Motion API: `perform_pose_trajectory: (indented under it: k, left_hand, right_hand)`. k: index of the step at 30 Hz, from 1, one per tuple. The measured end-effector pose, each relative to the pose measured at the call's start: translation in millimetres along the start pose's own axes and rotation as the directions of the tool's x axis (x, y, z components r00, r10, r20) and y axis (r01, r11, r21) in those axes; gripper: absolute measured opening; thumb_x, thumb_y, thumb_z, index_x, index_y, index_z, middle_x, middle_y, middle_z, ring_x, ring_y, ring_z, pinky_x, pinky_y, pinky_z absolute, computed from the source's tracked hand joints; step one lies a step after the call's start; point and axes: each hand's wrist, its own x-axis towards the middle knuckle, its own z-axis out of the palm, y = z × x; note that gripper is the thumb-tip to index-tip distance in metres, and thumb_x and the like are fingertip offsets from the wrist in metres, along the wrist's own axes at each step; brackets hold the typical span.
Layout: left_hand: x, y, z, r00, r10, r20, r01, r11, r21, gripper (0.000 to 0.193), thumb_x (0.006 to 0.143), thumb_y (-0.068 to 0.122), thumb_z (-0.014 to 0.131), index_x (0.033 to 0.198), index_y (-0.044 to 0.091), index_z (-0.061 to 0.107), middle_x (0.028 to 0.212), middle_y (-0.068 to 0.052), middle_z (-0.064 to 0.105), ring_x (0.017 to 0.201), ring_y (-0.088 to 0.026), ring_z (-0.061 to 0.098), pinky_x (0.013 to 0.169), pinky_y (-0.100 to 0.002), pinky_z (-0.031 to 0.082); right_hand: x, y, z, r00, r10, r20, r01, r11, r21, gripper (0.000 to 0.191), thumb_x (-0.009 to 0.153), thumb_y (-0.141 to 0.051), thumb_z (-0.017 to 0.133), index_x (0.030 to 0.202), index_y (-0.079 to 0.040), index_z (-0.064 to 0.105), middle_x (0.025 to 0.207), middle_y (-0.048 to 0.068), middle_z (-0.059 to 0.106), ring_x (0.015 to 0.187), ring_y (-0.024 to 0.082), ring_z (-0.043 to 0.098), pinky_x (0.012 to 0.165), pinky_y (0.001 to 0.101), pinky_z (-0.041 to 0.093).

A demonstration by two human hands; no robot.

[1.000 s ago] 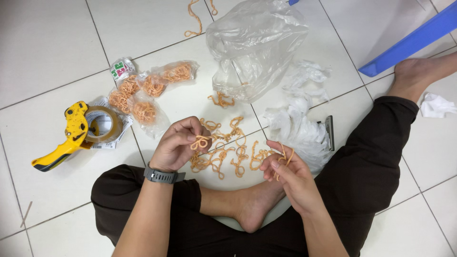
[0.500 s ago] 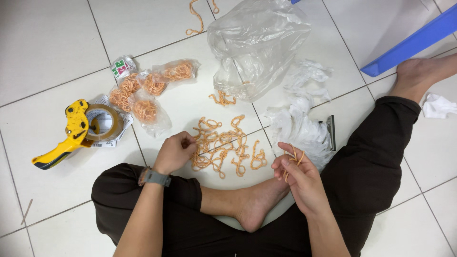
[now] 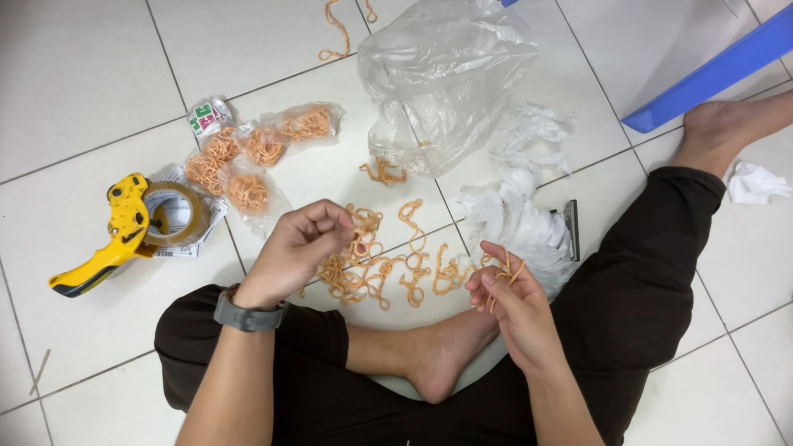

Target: The person sits on the floor and bundles orange cords by hand, then places them into small plastic bags. They use a stapler to seal the bags and arrange the packaged cords on the floor. Finally, they gather the finished packages and a stapler, then stand up.

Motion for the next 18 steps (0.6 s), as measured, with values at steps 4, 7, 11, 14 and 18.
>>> perform_pose_trajectory:
  k: [4, 7, 11, 14, 18]
  left_hand:
    - [21.0, 10.1, 11.8, 0.999, 0.019, 0.030, -0.011, 0.971, -0.241, 0.013, 0.095, 0.012, 0.066, 0.102, 0.001, 0.067, 0.090, -0.003, 0.076, 0.087, -0.011, 0.073, 0.081, -0.028, 0.058]
    - [41.8, 2.2, 22.7, 0.997, 0.072, 0.007, -0.072, 0.997, -0.002, 0.013, 0.096, 0.014, 0.067, 0.103, 0.004, 0.069, 0.093, -0.001, 0.078, 0.087, -0.013, 0.073, 0.081, -0.031, 0.056]
    - [60.5, -25.4, 34.9, 0.952, 0.306, -0.005, -0.302, 0.942, 0.146, 0.023, 0.091, 0.011, 0.069, 0.113, 0.006, 0.070, 0.110, -0.007, 0.073, 0.103, -0.026, 0.068, 0.088, -0.040, 0.052]
    - [47.7, -52.9, 49.8, 0.997, 0.068, -0.043, -0.027, 0.781, 0.623, 0.016, 0.081, 0.014, 0.072, 0.097, 0.011, 0.076, 0.096, -0.011, 0.075, 0.091, -0.033, 0.071, 0.081, -0.044, 0.055]
    - [14.2, -80.2, 68.6, 0.947, -0.288, 0.144, 0.091, 0.669, 0.737, 0.020, 0.082, 0.030, 0.075, 0.087, 0.011, 0.076, 0.092, -0.012, 0.074, 0.091, -0.031, 0.071, 0.083, -0.045, 0.056]
  right_hand:
    - [2.4, -1.6, -1.1, 1.000, -0.019, 0.012, 0.019, 0.999, 0.041, 0.050, 0.098, -0.011, 0.058, 0.147, -0.003, 0.049, 0.091, 0.009, 0.068, 0.077, 0.014, 0.060, 0.072, 0.0275, 0.048]
    - [0.8, -0.1, -1.5, 1.000, 0.008, -0.005, -0.008, 1.000, 0.026, 0.051, 0.099, -0.012, 0.057, 0.148, -0.003, 0.048, 0.091, 0.009, 0.068, 0.077, 0.013, 0.060, 0.071, 0.0270, 0.047]
    - [0.2, 2.4, -5.6, 1.000, -0.004, -0.011, 0.004, 1.000, 0.016, 0.051, 0.099, -0.012, 0.057, 0.148, -0.001, 0.048, 0.090, 0.009, 0.068, 0.076, 0.013, 0.060, 0.071, 0.0268, 0.047]
    - [0.7, 4.1, -10.1, 0.999, 0.012, -0.033, -0.012, 1.000, 0.020, 0.051, 0.098, -0.012, 0.058, 0.147, -0.001, 0.048, 0.090, 0.009, 0.069, 0.076, 0.013, 0.060, 0.070, 0.0265, 0.047]
    - [3.0, 8.4, -10.7, 0.999, 0.024, -0.038, -0.024, 0.999, 0.022, 0.050, 0.099, -0.013, 0.058, 0.147, 0.000, 0.049, 0.090, 0.009, 0.068, 0.077, 0.013, 0.060, 0.070, 0.0264, 0.047]
